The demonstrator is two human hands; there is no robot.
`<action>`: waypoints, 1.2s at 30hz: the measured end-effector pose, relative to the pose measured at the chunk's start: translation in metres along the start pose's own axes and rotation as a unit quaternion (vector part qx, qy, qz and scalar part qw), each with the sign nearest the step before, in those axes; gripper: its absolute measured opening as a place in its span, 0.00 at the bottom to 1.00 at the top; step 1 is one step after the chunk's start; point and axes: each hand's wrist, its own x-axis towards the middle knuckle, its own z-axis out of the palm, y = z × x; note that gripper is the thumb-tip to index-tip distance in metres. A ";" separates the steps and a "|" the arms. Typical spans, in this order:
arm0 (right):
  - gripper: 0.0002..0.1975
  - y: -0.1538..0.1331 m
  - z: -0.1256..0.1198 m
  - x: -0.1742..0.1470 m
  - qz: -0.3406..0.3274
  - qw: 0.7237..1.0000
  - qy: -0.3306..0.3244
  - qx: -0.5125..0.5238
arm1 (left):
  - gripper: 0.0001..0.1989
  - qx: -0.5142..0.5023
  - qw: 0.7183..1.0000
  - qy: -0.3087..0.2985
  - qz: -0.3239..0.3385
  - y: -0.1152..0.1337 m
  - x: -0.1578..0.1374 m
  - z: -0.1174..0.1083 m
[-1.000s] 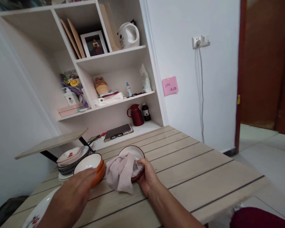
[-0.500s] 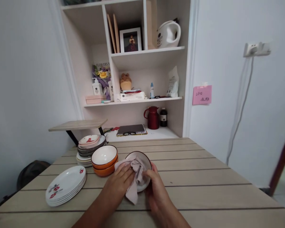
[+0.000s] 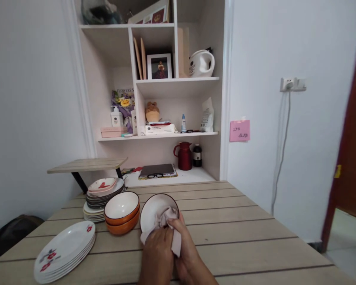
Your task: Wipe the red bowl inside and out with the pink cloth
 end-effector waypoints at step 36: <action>0.28 -0.002 0.009 -0.016 0.023 0.999 0.024 0.041 | 0.21 -0.103 0.992 -0.027 -0.066 0.005 -0.001 -0.020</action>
